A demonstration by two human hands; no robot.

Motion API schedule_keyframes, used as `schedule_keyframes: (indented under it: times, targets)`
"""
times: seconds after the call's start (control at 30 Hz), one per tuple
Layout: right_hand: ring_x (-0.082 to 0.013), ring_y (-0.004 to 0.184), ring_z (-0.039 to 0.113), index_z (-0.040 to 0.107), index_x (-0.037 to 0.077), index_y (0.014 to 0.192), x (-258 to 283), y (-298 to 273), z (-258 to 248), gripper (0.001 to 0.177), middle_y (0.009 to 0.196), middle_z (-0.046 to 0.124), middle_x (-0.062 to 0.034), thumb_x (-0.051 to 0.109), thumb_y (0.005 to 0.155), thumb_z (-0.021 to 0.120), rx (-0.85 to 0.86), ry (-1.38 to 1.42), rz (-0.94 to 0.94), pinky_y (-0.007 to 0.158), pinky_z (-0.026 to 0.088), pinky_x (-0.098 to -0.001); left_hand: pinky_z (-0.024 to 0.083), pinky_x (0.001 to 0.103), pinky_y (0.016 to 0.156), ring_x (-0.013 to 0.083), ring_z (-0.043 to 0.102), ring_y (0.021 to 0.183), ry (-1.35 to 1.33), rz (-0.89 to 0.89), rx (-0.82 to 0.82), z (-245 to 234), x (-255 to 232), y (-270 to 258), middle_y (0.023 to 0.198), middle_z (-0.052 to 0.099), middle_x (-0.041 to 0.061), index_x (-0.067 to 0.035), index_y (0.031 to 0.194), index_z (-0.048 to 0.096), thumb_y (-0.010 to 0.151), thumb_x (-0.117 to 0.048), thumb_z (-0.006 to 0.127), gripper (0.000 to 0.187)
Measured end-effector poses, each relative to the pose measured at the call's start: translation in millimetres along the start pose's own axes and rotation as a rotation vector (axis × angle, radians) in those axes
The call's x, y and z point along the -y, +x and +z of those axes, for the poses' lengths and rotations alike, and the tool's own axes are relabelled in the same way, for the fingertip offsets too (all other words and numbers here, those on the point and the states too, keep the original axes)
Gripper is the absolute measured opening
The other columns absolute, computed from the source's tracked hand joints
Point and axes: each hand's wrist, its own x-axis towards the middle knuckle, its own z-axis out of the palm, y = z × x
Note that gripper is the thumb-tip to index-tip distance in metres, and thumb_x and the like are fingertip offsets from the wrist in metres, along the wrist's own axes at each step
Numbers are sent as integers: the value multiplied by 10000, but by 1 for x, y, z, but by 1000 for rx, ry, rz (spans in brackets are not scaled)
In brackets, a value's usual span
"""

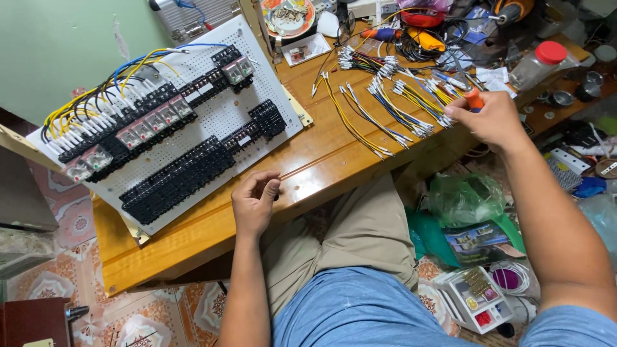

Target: Connecting wires to terminal blocks on an electrical control panel using a screwdriver

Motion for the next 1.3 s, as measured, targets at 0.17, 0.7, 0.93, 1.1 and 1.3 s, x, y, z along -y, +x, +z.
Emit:
schedule_keyframes:
  times: [0.17, 0.7, 0.93, 1.1, 1.3]
  targets:
    - [-93, 976, 616, 787, 166, 966, -42, 20, -6, 128, 993, 749, 22, 278, 925, 834, -17, -155, 31, 795, 438, -311, 627, 265, 682, 165, 727, 758, 10, 18, -11, 1, 3, 0, 960, 731, 96, -20, 1046, 740, 964, -234, 713, 231]
    - [-178, 889, 671, 739, 120, 953, 9, 89, 27, 189, 1026, 774, -24, 282, 1007, 821, -27, -259, -249, 809, 488, -383, 598, 257, 696, 154, 700, 807, 72, 55, -25, 1, 1, 1, 943, 730, 81, -47, 997, 753, 967, -203, 717, 163]
    - [-210, 937, 653, 771, 144, 933, 44, 155, 75, 95, 1041, 744, -30, 204, 959, 840, 20, -256, -277, 922, 482, -423, 632, 263, 655, 175, 727, 732, 38, 28, -13, -1, -4, 4, 917, 717, 94, -29, 986, 741, 968, -191, 703, 168]
    - [-201, 872, 654, 777, 102, 953, 47, 163, 91, 102, 982, 757, -46, 172, 958, 851, 59, -231, -238, 844, 508, -415, 630, 258, 664, 171, 718, 744, 14, 51, 8, -3, -2, 7, 933, 717, 95, -34, 979, 744, 962, -197, 710, 167]
    - [-132, 856, 633, 759, 118, 946, 17, 177, 95, 111, 956, 730, -12, 123, 939, 870, -8, -141, -269, 828, 507, -319, 590, 246, 658, 155, 710, 708, 7, 39, 14, -5, -3, 8, 894, 713, 76, -49, 957, 742, 966, -212, 708, 167]
